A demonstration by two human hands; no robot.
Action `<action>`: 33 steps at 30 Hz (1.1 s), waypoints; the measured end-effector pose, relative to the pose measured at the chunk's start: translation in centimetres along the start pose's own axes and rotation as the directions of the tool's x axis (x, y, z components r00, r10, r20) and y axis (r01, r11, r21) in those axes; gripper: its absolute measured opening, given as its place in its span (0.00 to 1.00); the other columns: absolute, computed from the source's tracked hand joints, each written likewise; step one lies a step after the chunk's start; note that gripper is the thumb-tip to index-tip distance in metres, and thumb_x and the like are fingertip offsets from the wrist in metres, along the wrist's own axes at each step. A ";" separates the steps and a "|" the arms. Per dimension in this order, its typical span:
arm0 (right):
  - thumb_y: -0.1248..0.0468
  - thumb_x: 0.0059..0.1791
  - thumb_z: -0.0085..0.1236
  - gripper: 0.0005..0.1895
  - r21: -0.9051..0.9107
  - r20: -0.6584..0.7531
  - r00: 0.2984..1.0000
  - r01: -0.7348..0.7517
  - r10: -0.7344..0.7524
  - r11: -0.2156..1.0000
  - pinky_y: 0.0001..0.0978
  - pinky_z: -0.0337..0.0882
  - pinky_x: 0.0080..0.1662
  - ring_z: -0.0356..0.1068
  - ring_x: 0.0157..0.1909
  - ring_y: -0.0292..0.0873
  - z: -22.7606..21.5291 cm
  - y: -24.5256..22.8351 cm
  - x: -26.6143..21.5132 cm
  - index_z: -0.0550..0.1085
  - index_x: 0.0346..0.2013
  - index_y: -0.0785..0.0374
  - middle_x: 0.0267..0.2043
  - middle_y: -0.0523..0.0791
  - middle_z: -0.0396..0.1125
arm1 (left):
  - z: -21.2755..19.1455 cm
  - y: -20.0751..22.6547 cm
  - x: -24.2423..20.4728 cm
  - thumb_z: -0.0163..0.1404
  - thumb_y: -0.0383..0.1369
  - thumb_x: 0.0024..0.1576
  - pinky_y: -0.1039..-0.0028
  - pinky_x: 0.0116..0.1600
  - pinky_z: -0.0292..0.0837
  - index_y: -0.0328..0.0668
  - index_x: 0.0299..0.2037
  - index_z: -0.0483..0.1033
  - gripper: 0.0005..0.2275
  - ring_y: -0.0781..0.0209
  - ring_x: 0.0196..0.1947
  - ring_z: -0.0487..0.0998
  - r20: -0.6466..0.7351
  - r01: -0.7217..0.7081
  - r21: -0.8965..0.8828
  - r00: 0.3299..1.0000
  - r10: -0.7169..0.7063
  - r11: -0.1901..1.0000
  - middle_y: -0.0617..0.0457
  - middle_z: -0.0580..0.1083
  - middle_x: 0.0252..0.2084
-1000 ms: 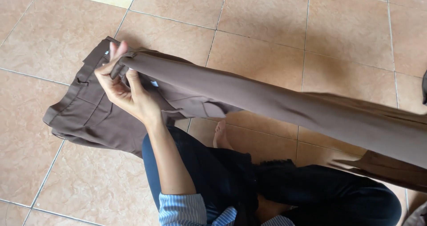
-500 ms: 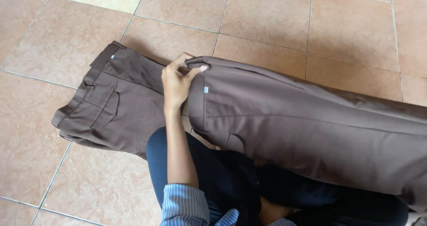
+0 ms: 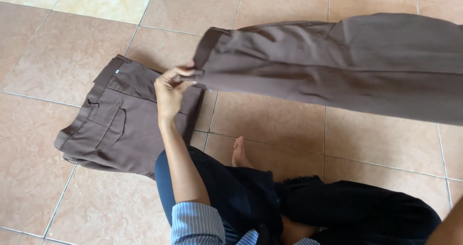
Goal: Folding brown trousers neatly on a tiled floor in a sewing factory environment.
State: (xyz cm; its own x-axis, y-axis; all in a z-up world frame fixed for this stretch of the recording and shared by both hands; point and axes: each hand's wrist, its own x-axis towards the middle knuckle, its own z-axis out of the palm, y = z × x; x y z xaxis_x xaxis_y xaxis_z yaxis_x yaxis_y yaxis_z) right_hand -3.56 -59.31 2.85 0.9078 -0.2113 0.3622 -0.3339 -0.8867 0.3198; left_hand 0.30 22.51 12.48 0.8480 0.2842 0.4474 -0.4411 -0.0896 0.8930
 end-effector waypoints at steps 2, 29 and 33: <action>0.64 0.46 0.71 0.21 -0.034 -0.018 1.000 -0.010 0.009 0.999 0.18 0.74 0.26 0.74 0.26 0.27 1.5 -2.8 0.0 0.83 0.53 0.44 0.40 0.33 0.77 | -1.9 -6.2 -1.6 0.62 0.14 0.45 0.77 0.46 0.78 0.33 0.36 0.79 0.11 0.63 0.39 0.82 0.078 0.106 0.247 0.989 -0.129 0.963 0.48 0.82 0.47; 0.79 0.52 0.29 0.25 0.593 0.805 0.557 -0.765 0.204 -0.251 0.36 0.82 0.51 0.76 0.48 0.63 8.1 -8.9 0.2 0.42 0.63 0.76 0.60 0.66 0.58 | 17.5 -24.3 -14.5 0.48 0.59 0.58 0.30 0.70 0.40 0.49 0.77 0.45 0.42 0.34 0.75 0.50 0.253 -0.125 0.937 0.887 -0.387 0.327 0.37 0.55 0.73; 0.83 0.45 0.38 0.41 0.761 0.588 0.731 -0.356 0.345 -0.543 0.42 0.73 0.64 0.59 0.62 0.54 13.1 -6.6 0.5 0.40 0.69 0.60 0.67 0.69 0.40 | 16.8 -24.4 -15.1 0.34 0.73 0.53 0.31 0.70 0.32 0.67 0.78 0.32 0.46 0.47 0.79 0.34 0.268 -0.223 0.963 0.804 -0.530 0.149 0.53 0.38 0.81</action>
State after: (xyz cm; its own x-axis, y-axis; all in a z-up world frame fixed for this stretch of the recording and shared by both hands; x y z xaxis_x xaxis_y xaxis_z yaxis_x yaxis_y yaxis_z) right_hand 2.42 -58.98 -10.58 0.6980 -0.7023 -0.1399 0.0514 0.2440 -0.9684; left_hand 3.18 4.39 -15.20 0.9947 0.0200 -0.1006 0.0282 -0.9963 0.0807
